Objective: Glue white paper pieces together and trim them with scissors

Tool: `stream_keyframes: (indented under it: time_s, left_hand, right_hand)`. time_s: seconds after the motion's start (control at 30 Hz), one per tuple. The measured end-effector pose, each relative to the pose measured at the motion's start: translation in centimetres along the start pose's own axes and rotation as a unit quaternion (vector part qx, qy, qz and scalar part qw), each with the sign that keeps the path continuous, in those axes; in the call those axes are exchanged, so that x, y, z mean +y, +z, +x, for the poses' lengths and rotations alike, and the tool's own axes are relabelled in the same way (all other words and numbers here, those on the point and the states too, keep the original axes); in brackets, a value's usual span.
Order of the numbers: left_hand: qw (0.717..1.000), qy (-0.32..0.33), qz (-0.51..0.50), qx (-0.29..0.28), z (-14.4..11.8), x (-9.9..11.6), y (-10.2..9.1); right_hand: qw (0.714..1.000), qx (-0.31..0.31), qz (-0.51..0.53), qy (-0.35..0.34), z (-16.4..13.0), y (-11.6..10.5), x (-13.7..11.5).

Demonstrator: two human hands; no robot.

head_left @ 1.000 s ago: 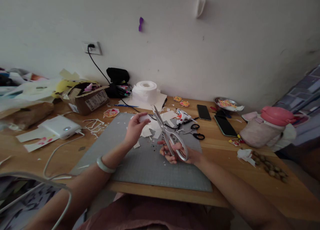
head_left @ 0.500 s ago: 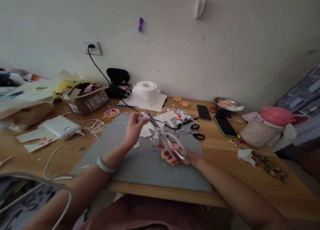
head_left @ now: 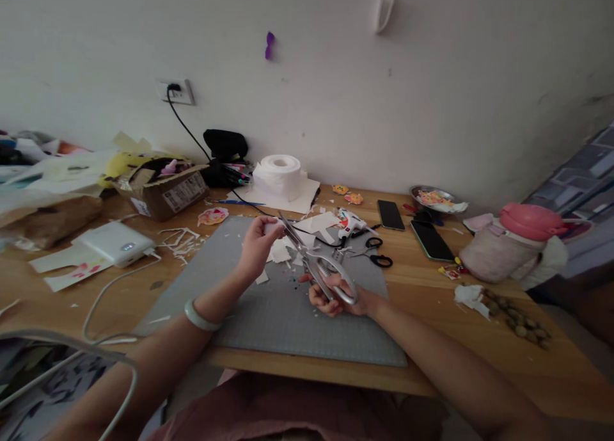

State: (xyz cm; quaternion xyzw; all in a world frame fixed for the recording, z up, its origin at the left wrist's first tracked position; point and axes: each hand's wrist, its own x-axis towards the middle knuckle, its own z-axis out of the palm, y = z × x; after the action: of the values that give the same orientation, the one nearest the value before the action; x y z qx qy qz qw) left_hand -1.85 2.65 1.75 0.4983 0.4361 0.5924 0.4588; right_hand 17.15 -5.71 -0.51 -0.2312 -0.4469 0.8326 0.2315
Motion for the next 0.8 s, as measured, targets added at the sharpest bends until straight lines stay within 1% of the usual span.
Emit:
stream_keyframes:
  time_s: [0.3, 0.5, 0.8]
  left_hand:
    - [1.000, 0.004, -0.017, 0.007, 0.10, 0.01, -0.01]
    - [1.000, -0.004, -0.002, -0.014, -0.09, 0.21, 0.11]
    - [1.000, -0.013, -0.018, -0.012, -0.01, 0.05, 0.12]
  right_hand:
    - [1.000, 0.009, 0.006, 0.014, 0.03, -0.08, 0.01]
    - [1.000, 0.011, 0.013, 0.011, -0.04, 0.26, -0.29]
    - [1.000, -0.006, 0.031, -0.002, -0.03, -0.08, 0.02]
